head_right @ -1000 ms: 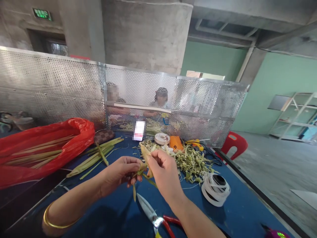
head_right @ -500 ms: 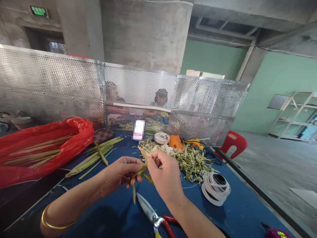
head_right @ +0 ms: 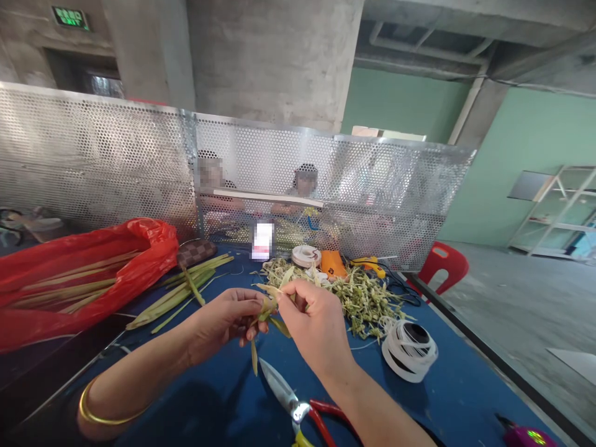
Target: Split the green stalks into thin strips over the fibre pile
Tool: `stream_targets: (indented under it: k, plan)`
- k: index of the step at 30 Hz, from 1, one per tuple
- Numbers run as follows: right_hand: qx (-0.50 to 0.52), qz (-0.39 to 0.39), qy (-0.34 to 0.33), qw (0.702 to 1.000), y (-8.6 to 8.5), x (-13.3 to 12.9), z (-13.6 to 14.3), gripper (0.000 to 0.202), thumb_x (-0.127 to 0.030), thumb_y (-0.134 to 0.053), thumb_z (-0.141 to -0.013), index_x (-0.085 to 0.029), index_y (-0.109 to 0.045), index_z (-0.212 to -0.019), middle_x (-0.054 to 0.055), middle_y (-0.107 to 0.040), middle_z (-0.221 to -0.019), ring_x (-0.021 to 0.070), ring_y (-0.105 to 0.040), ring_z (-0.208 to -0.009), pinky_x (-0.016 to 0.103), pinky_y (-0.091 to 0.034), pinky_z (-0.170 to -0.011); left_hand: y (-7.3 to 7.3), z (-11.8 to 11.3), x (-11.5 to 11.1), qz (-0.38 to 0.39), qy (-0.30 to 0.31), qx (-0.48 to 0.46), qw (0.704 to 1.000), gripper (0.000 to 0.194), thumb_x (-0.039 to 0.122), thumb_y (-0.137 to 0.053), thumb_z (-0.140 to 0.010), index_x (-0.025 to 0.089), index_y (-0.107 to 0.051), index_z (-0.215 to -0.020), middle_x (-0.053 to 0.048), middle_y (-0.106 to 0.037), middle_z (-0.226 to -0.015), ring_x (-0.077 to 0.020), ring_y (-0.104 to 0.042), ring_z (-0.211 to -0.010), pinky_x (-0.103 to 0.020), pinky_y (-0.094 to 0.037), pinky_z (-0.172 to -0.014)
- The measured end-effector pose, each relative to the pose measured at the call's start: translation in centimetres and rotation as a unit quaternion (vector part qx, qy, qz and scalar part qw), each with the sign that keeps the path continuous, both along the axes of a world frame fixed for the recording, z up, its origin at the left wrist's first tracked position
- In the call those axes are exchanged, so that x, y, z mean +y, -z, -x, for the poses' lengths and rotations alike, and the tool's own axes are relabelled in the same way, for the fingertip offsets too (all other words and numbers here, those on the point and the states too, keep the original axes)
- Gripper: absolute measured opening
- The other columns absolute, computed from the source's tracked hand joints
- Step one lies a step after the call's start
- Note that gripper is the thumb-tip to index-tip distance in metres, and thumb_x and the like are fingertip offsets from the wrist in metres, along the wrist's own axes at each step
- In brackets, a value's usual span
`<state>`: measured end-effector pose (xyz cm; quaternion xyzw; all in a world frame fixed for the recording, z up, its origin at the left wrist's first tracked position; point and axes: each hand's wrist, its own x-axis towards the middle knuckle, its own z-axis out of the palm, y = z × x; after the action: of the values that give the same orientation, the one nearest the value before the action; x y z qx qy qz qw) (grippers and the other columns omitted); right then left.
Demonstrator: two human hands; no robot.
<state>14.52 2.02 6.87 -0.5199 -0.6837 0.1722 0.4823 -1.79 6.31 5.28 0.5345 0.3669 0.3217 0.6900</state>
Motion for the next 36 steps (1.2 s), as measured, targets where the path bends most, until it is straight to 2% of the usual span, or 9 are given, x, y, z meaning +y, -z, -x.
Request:
stream_targets:
  k: [7,12,17,25,31,36]
  plan:
    - [-0.047,0.039,-0.033,0.998,-1.2,0.0,-1.9,0.019,-0.024,-0.055,-0.076,-0.020,-0.055,-0.058,-0.004,-0.040,-0.050,0.0091,-0.034,-0.047,0.024,-0.028,-0.043,-0.3,0.0,-0.1,0.001,-0.018,-0.002,1.000,0.020,0.034,-0.066,-0.068,0.015,-0.060,-0.069,-0.002,-0.066,-0.061,-0.0065,-0.050,-0.044,-0.017,-0.036,-0.040]
    - [-0.056,0.069,-0.041,0.995,-1.7,-0.1,-2.5,0.017,-0.020,-0.055,-0.074,-0.020,-0.054,-0.057,-0.005,-0.039,-0.048,0.0082,-0.033,-0.044,0.024,-0.026,-0.042,-0.3,0.0,-0.1,0.008,-0.015,-0.011,1.000,0.020,0.032,-0.066,-0.068,0.014,-0.061,-0.069,-0.003,-0.067,-0.063,-0.0068,-0.052,-0.045,-0.016,-0.038,-0.040]
    - [-0.084,0.070,-0.053,0.993,-1.5,-0.1,-2.6,0.018,-0.020,-0.055,-0.074,-0.020,-0.052,-0.056,-0.005,-0.040,-0.049,0.0083,-0.033,-0.044,0.024,-0.027,-0.042,-0.3,-0.1,-0.2,0.011,-0.022,-0.012,1.000,0.017,0.030,-0.066,-0.067,0.014,-0.061,-0.068,-0.004,-0.068,-0.062,-0.0070,-0.052,-0.044,-0.017,-0.039,-0.040]
    - [-0.119,0.050,-0.020,0.991,-1.0,-0.1,-1.8,0.018,-0.015,-0.052,-0.071,-0.020,-0.048,-0.054,-0.006,-0.035,-0.046,0.0077,-0.027,-0.043,0.023,-0.025,-0.042,-0.6,-0.2,-0.3,-0.003,-0.033,0.018,0.999,0.022,0.031,-0.065,-0.067,0.010,-0.064,-0.073,-0.006,-0.067,-0.063,-0.0087,-0.053,-0.047,-0.019,-0.042,-0.044]
    - [-0.145,0.064,0.007,0.987,-1.0,0.1,-1.9,0.017,-0.013,-0.051,-0.070,-0.020,-0.045,-0.056,-0.007,-0.034,-0.046,0.0070,-0.028,-0.043,0.021,-0.025,-0.042,-0.7,-0.1,-0.3,0.000,-0.015,-0.018,1.000,0.018,0.027,-0.058,-0.070,0.010,-0.065,-0.075,-0.008,-0.068,-0.071,-0.0107,-0.056,-0.054,-0.022,-0.046,-0.051]
    - [-0.132,0.068,-0.004,0.989,-1.0,0.3,-2.0,0.016,-0.015,-0.052,-0.071,-0.020,-0.046,-0.057,-0.007,-0.035,-0.047,0.0067,-0.030,-0.044,0.020,-0.026,-0.042,-0.6,-0.2,-0.5,-0.050,-0.015,0.016,0.999,0.015,0.025,-0.071,-0.066,0.012,-0.066,-0.072,-0.001,-0.063,-0.064,-0.0071,-0.050,-0.051,-0.020,-0.044,-0.052]
